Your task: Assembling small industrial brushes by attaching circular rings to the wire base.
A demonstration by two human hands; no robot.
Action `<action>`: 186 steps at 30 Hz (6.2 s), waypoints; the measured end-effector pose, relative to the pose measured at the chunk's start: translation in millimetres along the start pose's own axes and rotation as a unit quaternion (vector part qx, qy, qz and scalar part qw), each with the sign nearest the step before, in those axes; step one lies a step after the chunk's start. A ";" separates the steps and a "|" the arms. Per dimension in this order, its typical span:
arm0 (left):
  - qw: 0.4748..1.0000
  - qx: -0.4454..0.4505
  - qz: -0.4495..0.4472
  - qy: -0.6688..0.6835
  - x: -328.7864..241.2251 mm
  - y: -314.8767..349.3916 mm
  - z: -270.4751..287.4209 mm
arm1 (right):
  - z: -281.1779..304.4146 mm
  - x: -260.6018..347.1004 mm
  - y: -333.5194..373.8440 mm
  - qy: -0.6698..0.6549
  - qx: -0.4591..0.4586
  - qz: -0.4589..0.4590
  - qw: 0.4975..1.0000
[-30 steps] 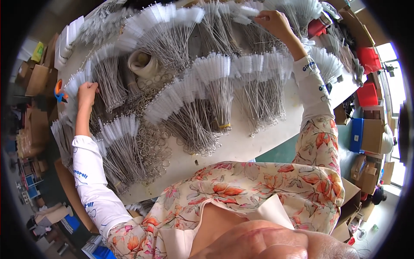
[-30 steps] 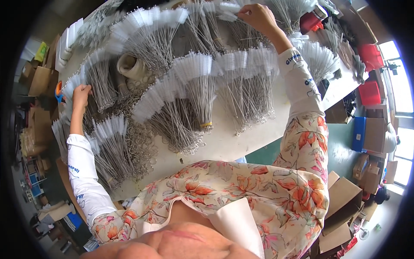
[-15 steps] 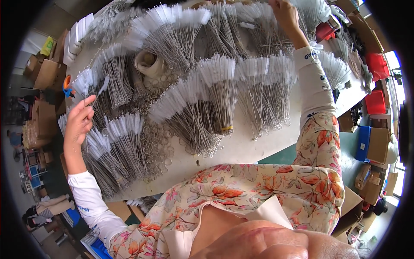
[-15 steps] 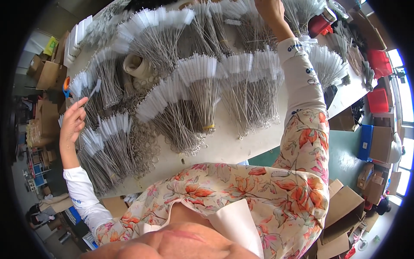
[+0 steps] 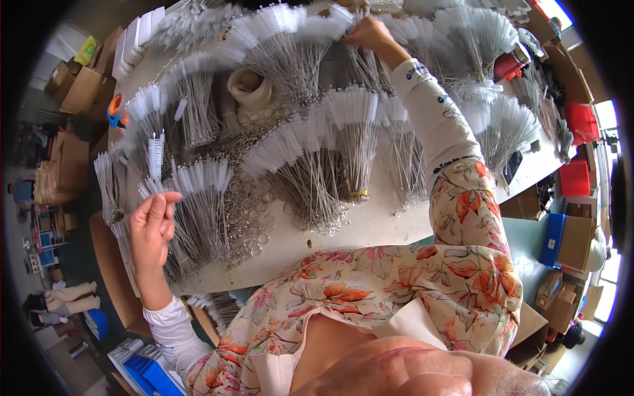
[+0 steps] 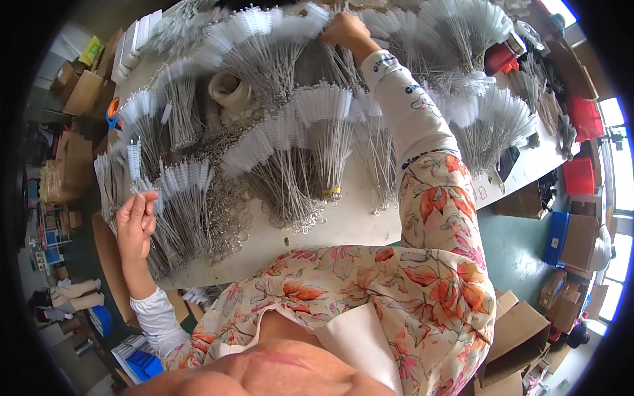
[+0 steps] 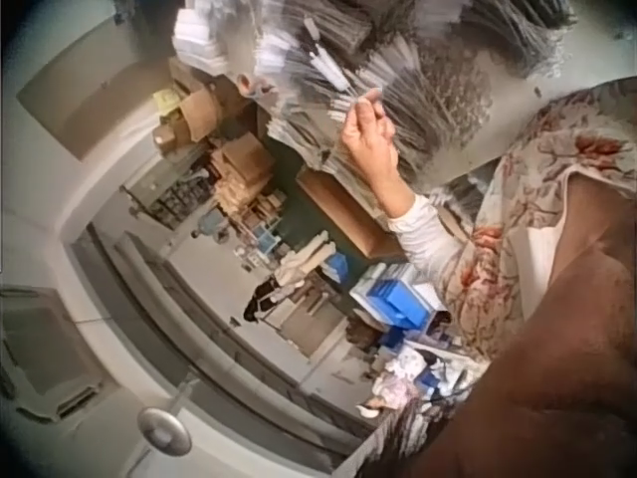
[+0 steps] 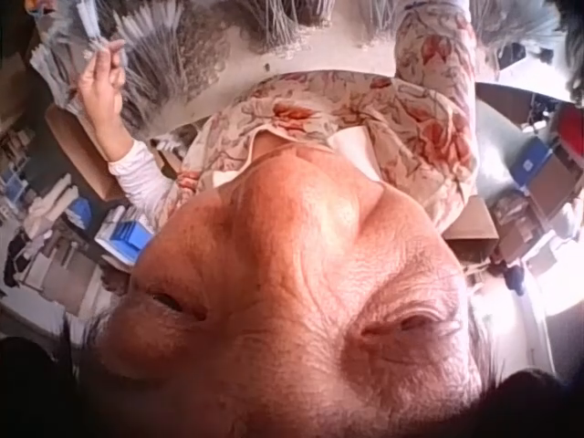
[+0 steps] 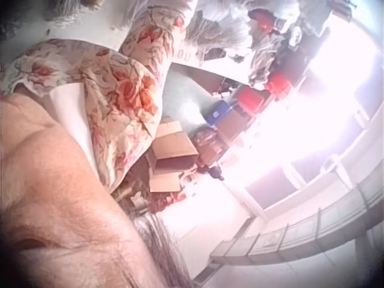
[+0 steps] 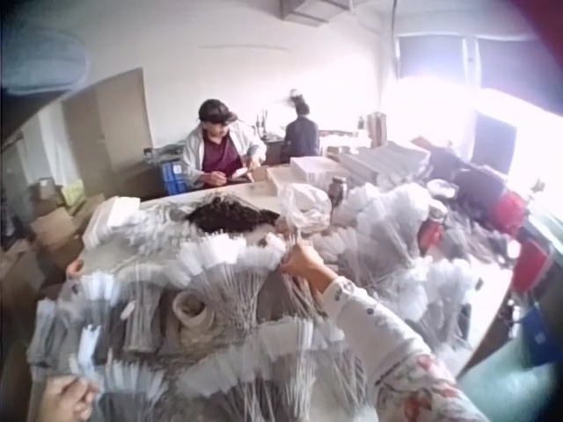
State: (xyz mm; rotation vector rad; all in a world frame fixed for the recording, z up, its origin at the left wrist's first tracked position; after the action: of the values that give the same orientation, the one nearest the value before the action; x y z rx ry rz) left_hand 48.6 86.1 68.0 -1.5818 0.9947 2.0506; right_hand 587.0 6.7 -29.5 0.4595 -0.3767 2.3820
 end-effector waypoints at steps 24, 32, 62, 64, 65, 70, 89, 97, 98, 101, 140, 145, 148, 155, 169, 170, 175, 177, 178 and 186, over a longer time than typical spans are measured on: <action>0.830 -0.242 -0.502 -0.035 -22.5 48.0 -90.3 | 56.2 243.2 285.9 -0.556 0.011 0.276 0.784; 0.797 -0.092 -0.564 -0.196 30.3 67.4 -164.3 | -11.9 214.1 309.6 -0.860 0.150 -0.051 0.484; 0.733 -0.064 -0.351 -0.579 107.3 -20.1 -84.5 | -47.0 150.2 409.5 0.016 0.214 0.328 0.920; 0.725 -0.075 -0.373 -0.574 104.7 -16.3 -87.8 | -34.5 161.8 404.1 -0.022 0.205 0.317 0.926; 0.759 -0.086 -0.371 -0.528 101.6 -15.0 -82.6 | -23.0 163.7 396.9 -0.102 0.154 0.291 0.939; 0.960 -0.118 -0.216 -0.131 70.3 5.6 -59.4 | 18.6 185.4 361.2 -0.389 0.106 0.138 0.905; 0.937 -0.096 -0.230 0.244 56.8 60.5 -86.7 | 34.0 284.3 356.9 -0.421 0.035 0.369 0.828; 0.939 -0.042 -0.332 0.078 38.3 77.0 -83.0 | 31.7 282.1 361.4 -0.418 -0.004 0.414 0.809; 0.939 -0.033 -0.329 0.092 39.1 76.9 -83.0 | 35.2 285.0 365.6 -0.372 -0.038 0.454 0.809; 0.941 0.013 -0.294 0.168 45.4 74.7 -80.7 | 39.2 289.7 372.5 -0.311 -0.098 0.503 0.800; 0.989 -0.071 -0.120 -0.054 81.8 17.7 -20.7 | -38.9 274.2 372.7 -0.498 0.230 0.212 0.809; 0.820 -0.260 -0.047 -0.507 116.1 -26.4 29.2 | -103.7 260.9 409.7 -0.199 0.109 0.419 0.879; 0.835 -0.258 -0.023 -0.486 116.6 -25.4 32.5 | -83.7 259.2 400.6 -0.187 0.043 0.472 0.861; 0.793 -0.324 -0.093 -0.507 96.8 -6.0 18.8 | -5.9 178.9 282.1 -0.031 -0.070 0.199 0.977; 0.967 -0.180 -0.164 0.080 85.1 10.7 66.5 | 8.2 107.5 254.0 -0.559 -0.048 0.002 0.828; 0.958 -0.187 -0.172 0.134 85.0 18.3 90.7 | 26.7 91.7 251.4 -0.599 -0.083 0.001 0.796; 0.795 -0.366 0.029 -0.483 132.3 39.9 191.4 | 76.9 -2.9 265.2 -0.397 -0.202 -0.017 0.895; 0.843 -0.248 -0.031 -0.477 192.9 33.5 216.3 | 74.1 -33.0 272.2 -0.303 -0.166 -0.026 0.938; 0.865 -0.233 0.035 -0.443 191.0 30.4 212.4 | 82.6 -27.5 279.5 -0.104 -0.234 -0.025 0.966; 0.905 -0.324 0.089 -0.262 191.7 37.6 239.0 | 60.9 -40.2 288.9 -0.001 -0.145 -0.114 0.983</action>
State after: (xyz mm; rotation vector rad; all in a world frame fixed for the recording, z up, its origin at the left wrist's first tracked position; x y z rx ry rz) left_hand -198.6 206.9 -71.9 -1.0739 0.2680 2.9158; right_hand 436.8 -250.7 -33.8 0.3488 -0.6271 2.0638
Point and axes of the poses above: each hand's wrist, its own y-axis away from the middle knuckle, its own z-axis out of the back of the hand, x = y × z, the point moved 7 cm from there along -y, towards the middle knuckle, and after that the axes turned 7 degrees about z, right-handed, at the moved point
